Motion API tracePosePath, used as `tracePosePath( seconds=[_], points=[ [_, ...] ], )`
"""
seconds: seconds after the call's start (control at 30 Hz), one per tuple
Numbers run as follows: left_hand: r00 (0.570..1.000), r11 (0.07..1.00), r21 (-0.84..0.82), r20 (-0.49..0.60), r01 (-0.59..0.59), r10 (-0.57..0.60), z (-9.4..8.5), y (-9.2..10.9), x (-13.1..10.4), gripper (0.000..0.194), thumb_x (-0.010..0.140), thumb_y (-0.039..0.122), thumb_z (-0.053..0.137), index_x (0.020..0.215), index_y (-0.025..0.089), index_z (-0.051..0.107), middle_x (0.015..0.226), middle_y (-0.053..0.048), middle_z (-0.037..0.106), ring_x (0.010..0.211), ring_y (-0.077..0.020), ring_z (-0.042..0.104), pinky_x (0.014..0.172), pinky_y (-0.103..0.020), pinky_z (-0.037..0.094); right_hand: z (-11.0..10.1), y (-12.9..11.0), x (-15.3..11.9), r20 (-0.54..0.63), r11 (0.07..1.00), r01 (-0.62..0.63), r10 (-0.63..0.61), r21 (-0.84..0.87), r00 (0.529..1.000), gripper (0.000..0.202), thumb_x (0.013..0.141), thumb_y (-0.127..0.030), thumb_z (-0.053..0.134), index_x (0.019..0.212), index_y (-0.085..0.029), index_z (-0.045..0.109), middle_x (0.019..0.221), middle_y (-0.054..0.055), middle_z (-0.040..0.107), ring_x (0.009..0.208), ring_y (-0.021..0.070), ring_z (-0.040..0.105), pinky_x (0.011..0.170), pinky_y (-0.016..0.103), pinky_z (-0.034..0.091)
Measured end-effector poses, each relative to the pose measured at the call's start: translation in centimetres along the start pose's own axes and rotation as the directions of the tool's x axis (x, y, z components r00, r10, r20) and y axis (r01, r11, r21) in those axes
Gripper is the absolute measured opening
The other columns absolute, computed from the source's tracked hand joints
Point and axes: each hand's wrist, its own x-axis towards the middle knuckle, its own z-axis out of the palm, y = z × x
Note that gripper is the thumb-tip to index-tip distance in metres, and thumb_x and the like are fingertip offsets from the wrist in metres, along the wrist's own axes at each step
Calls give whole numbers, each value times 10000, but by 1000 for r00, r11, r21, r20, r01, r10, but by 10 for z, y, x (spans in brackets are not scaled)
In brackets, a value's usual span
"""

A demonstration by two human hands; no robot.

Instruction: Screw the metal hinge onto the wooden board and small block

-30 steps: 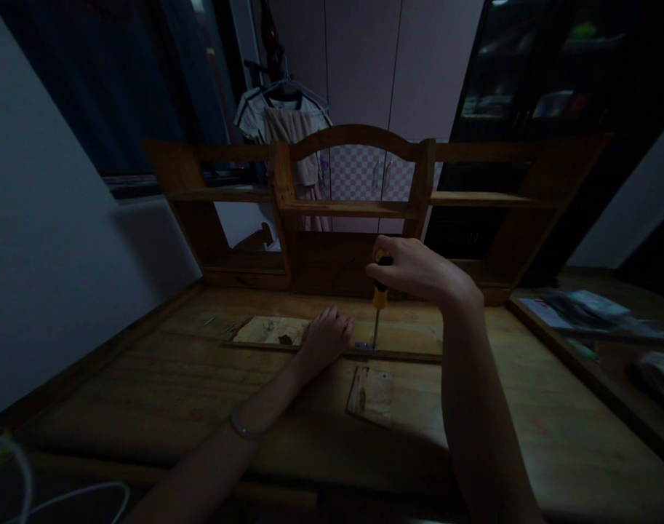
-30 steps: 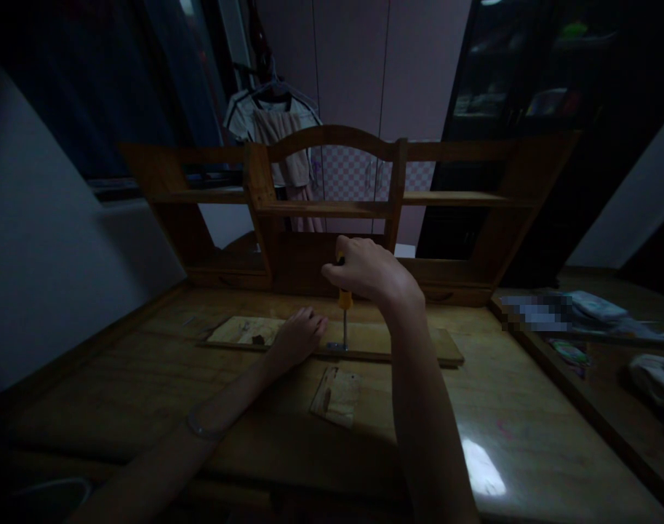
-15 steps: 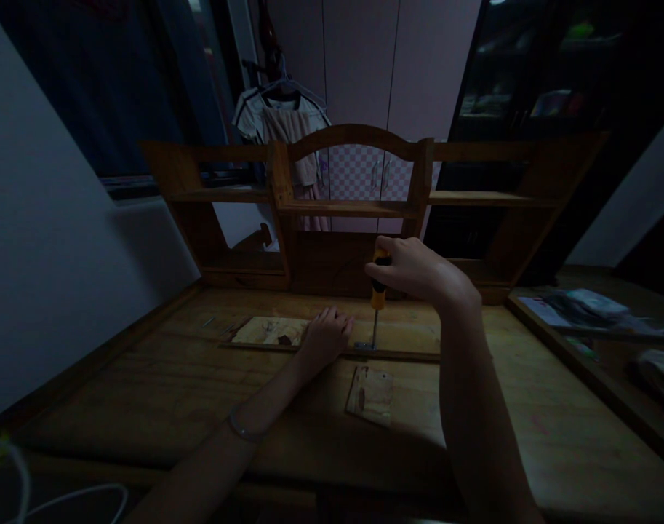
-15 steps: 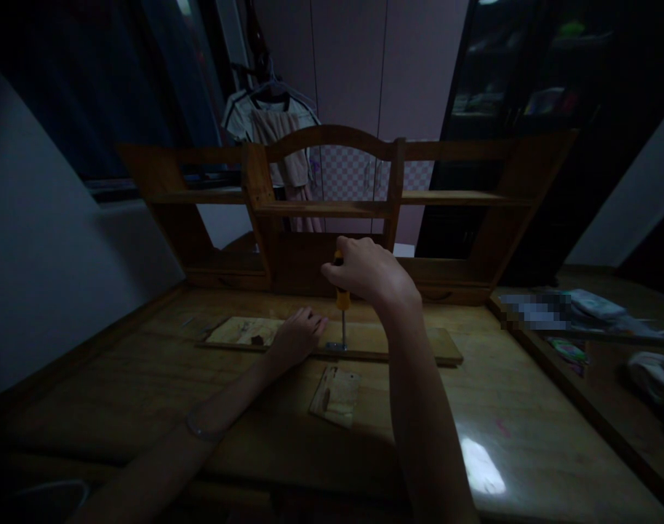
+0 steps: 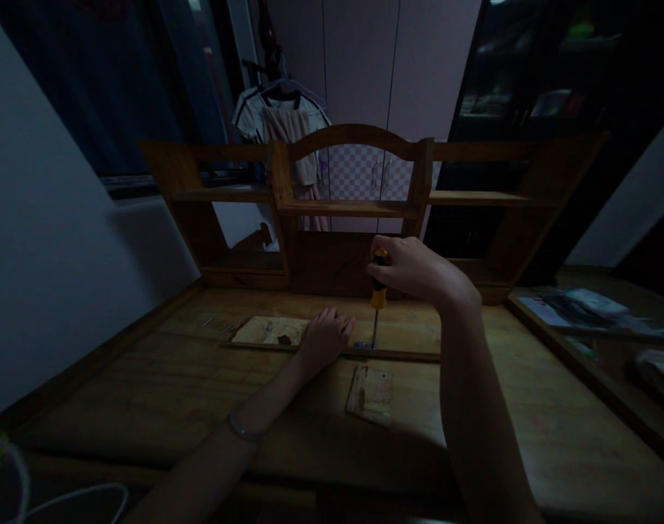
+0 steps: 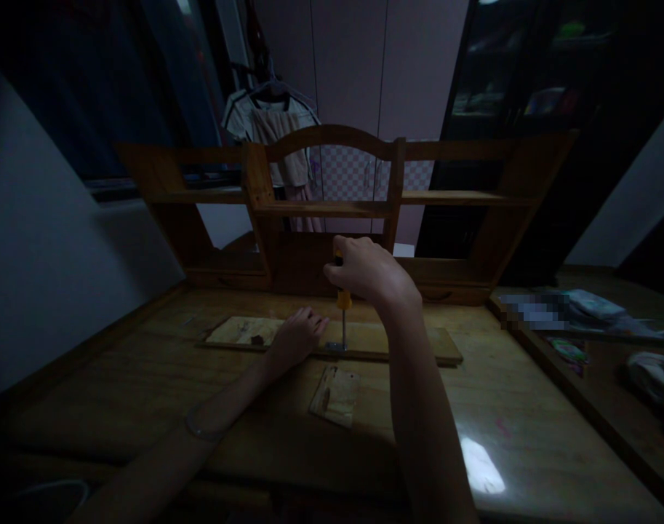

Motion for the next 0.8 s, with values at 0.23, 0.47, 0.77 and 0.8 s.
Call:
tracePosePath(
  seconds=[0.23,0.47,0.77,0.8],
  points=[
    [1000,1000,1,-8,17,-17,2,-1,0,302,986,253,352,1089,136,611,993,-148,562,1010,-236,469,879,-389,367,0,2,0,31,1000,-14,14,-16,999,328,826,-458,466,945,-167,560,949,111,631,864,235,591,719,314,404],
    [1000,1000,-10,-21,18,-18,5,-2,2,312,987,276,350,1054,125,615,1010,-158,565,1010,-238,472,879,-390,370,2,0,0,25,993,-65,68,-99,997,351,848,-472,439,952,-160,562,928,125,631,880,280,603,695,337,399],
    [1000,1000,17,-27,-12,13,4,-2,0,300,982,246,354,1078,124,611,975,-148,562,997,-233,466,868,-382,373,1,4,0,17,999,-29,29,-46,999,325,829,-441,466,991,-173,553,946,108,635,869,249,605,689,308,401],
    [1000,1000,16,-29,-11,12,4,-3,0,297,981,249,359,1078,123,610,981,-148,561,999,-232,465,869,-379,373,1,4,0,15,997,-42,43,-71,999,327,835,-452,457,967,-170,558,922,110,636,854,254,605,677,312,395]
  ],
)
